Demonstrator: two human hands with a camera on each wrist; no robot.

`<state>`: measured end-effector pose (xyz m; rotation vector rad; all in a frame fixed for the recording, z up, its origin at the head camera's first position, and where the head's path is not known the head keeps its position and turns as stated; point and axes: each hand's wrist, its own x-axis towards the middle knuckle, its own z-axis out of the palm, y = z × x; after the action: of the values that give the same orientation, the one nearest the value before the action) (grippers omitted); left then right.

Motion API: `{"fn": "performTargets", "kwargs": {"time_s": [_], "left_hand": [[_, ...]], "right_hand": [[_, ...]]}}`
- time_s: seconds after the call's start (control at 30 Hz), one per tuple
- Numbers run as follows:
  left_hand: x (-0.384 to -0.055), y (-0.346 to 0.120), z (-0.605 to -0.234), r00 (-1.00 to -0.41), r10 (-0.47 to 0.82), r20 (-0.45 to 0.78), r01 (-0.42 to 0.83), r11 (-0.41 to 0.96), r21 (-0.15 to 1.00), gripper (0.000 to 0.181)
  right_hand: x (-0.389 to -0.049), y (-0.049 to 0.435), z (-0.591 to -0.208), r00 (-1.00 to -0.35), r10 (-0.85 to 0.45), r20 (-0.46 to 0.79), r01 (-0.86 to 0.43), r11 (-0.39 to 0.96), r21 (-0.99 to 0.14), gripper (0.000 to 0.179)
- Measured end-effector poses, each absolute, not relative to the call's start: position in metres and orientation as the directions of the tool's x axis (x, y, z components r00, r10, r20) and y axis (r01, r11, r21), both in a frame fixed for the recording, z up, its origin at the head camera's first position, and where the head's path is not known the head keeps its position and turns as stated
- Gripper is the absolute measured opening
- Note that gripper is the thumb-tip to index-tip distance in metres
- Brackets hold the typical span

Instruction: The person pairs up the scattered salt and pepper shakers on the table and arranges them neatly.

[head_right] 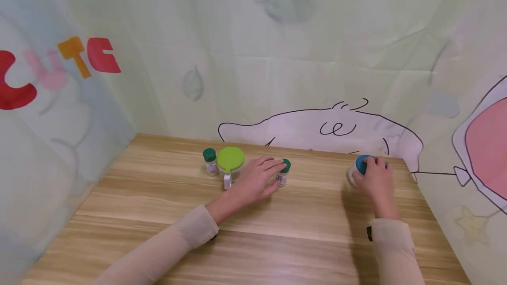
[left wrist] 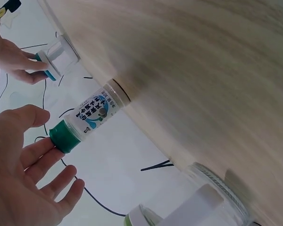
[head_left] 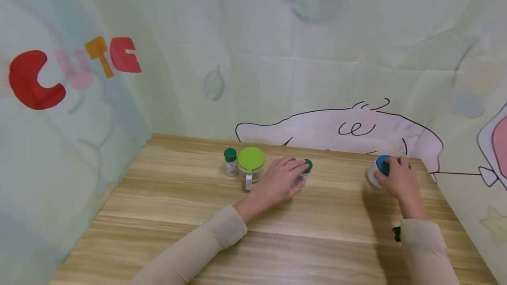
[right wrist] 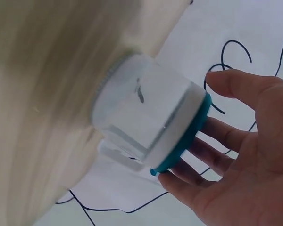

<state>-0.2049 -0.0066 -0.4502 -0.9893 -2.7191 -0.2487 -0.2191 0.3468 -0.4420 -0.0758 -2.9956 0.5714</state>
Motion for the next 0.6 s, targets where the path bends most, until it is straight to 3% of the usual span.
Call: {"fn": "performTargets", "kwargs": {"time_s": [0.2, 0.43, 0.6], "left_hand": [[-0.205, -0.005, -0.450, -0.754, 0.598, 0.270, 0.643, 0.757, 0.116, 0.054], [-0.205, -0.004, -0.451, -0.756, 0.591, 0.280, 0.639, 0.759, 0.123, 0.054], [-0.204, -0.005, -0.449, -0.765, 0.583, 0.274, 0.630, 0.765, 0.131, 0.053]], "right_hand": [[-0.225, 0.354, -0.425, -0.997, 0.077, 0.005, 0.069, 0.926, -0.372, 0.067], [-0.232, 0.356, -0.424, -0.973, 0.229, -0.042, 0.228, 0.900, -0.371, 0.106], [-0.237, 0.357, -0.428, -0.954, 0.294, -0.058, 0.295, 0.889, -0.349, 0.116]]}}
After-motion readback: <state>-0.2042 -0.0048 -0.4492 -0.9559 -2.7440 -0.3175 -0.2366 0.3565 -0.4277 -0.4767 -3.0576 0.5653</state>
